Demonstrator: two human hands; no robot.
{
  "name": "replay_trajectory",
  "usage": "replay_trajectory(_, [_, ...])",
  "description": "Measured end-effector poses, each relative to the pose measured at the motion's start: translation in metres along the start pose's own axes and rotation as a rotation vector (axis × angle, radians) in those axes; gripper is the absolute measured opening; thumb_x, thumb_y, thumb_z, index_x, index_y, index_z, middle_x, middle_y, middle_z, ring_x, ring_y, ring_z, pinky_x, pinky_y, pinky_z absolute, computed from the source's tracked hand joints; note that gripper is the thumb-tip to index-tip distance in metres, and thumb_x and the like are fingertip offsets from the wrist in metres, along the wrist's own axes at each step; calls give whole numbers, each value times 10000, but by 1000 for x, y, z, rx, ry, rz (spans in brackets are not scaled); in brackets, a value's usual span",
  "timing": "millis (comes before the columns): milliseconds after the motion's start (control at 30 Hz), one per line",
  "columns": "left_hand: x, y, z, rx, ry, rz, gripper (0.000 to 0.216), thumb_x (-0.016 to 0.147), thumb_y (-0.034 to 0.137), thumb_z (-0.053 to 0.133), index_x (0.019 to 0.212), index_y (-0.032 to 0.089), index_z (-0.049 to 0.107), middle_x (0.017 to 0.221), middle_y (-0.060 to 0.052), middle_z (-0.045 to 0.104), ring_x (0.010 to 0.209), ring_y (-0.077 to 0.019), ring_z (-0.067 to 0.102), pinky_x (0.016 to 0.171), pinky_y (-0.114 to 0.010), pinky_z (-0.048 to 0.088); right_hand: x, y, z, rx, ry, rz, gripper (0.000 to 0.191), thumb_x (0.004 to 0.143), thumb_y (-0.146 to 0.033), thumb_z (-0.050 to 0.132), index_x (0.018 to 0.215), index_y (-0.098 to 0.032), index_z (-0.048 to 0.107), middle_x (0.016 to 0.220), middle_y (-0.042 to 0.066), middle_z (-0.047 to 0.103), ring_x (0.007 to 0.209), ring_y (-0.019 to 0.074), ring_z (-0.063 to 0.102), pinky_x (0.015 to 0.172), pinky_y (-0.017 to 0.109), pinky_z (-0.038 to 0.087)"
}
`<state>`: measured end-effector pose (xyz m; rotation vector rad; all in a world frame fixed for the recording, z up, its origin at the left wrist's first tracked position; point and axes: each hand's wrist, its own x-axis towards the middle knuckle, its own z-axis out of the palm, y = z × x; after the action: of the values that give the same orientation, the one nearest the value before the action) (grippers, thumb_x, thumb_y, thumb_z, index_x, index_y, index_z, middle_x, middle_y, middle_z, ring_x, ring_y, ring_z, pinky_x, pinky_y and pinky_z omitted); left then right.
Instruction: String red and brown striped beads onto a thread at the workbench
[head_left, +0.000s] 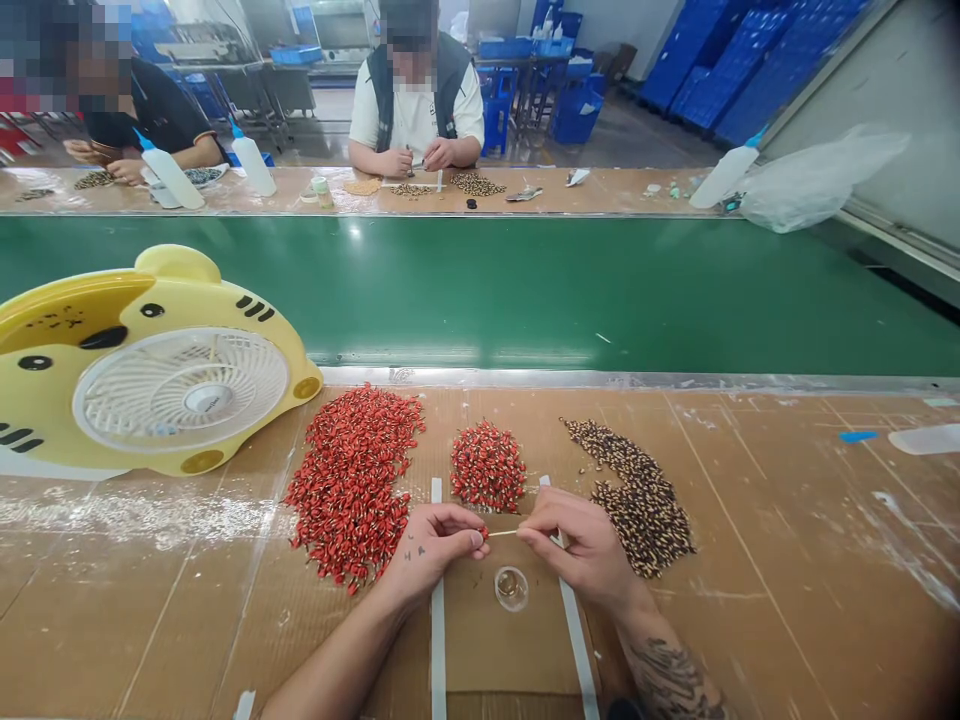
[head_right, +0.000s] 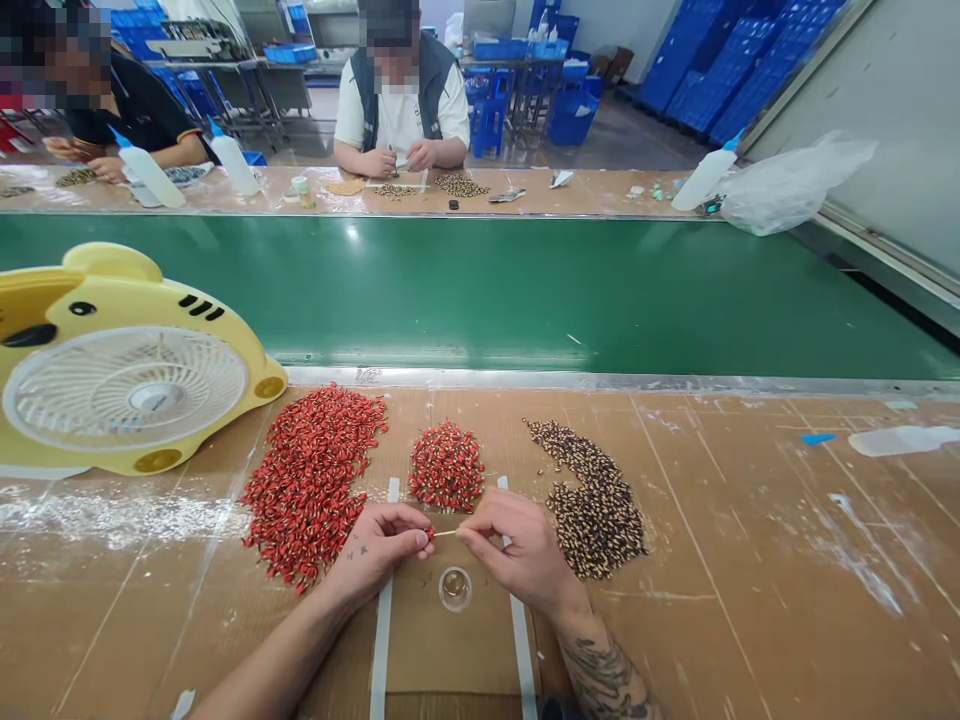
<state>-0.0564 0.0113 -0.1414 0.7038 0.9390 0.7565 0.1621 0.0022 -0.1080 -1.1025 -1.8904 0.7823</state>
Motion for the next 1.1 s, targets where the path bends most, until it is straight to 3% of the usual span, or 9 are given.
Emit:
replay_trajectory(300, [0, 0, -1, -37, -17, 19, 187, 668, 250, 834, 780, 127, 748, 653, -47, 753, 585, -134, 661, 638, -239, 509, -1, 0, 8, -39, 32, -2, 268, 953, -269, 584, 699, -183, 605, 613, 0, 528, 579, 146, 478, 580, 285, 358])
replay_trajectory(467, [0, -1, -1, -52, -1, 16, 184, 677, 246, 831, 790, 128, 746, 656, -49, 759, 594, -132, 675, 643, -232, 519, -4, -2, 1, -21, 66, 12, 298, 960, -275, 569, 678, -182, 574, 607, -7, 492, 576, 143, 452, 571, 279, 340])
replay_trajectory(533, [0, -1, 0, -48, 6, 18, 182, 678, 242, 832, 786, 126, 744, 655, -48, 758, 593, -129, 678, 638, -225, 521, -5, -5, -4, -20, -26, 4, 331, 965, -300, 564, 656, -183, 555, 593, -11, 489, 577, 141, 456, 565, 272, 332])
replay_trajectory(600, [0, 0, 0, -45, 12, 22, 178, 675, 235, 834, 782, 125, 743, 655, -41, 754, 596, -128, 681, 633, -220, 523, -6, -8, -9, -47, -219, 17, 357, 965, -328, 576, 640, -182, 545, 589, -14, 506, 589, 141, 478, 572, 265, 338])
replay_trajectory(700, [0, -2, 0, -52, 13, 30, 182, 670, 233, 838, 784, 127, 744, 654, -31, 747, 597, -124, 681, 631, -215, 527, -10, -9, -17, -118, -409, 118, 299, 934, -367, 638, 699, -186, 601, 645, -10, 572, 635, 149, 533, 610, 259, 383])
replay_trajectory(800, [0, -4, -2, -53, 12, 27, 196, 672, 245, 840, 789, 123, 741, 659, -35, 744, 604, -126, 678, 636, -220, 529, -14, 3, -36, -220, -275, 243, 196, 947, -339, 606, 830, -197, 673, 769, 20, 639, 717, 172, 588, 664, 272, 441])
replay_trajectory(933, [1, -4, -3, -57, -4, 22, 202, 677, 255, 840, 788, 120, 736, 658, -33, 735, 612, -128, 675, 639, -223, 526, -16, 30, -70, -492, -43, 328, 206, 950, -229, 504, 985, -197, 704, 969, 66, 685, 908, 229, 628, 843, 350, 482])
replay_trajectory(1100, [2, -2, -1, -78, -16, 32, 189, 676, 237, 842, 783, 125, 736, 651, -21, 727, 607, -117, 667, 634, -209, 518, -9, 53, -83, -653, -110, 346, 251, 906, -165, 496, 1018, -174, 719, 937, 80, 690, 890, 244, 638, 828, 366, 506])
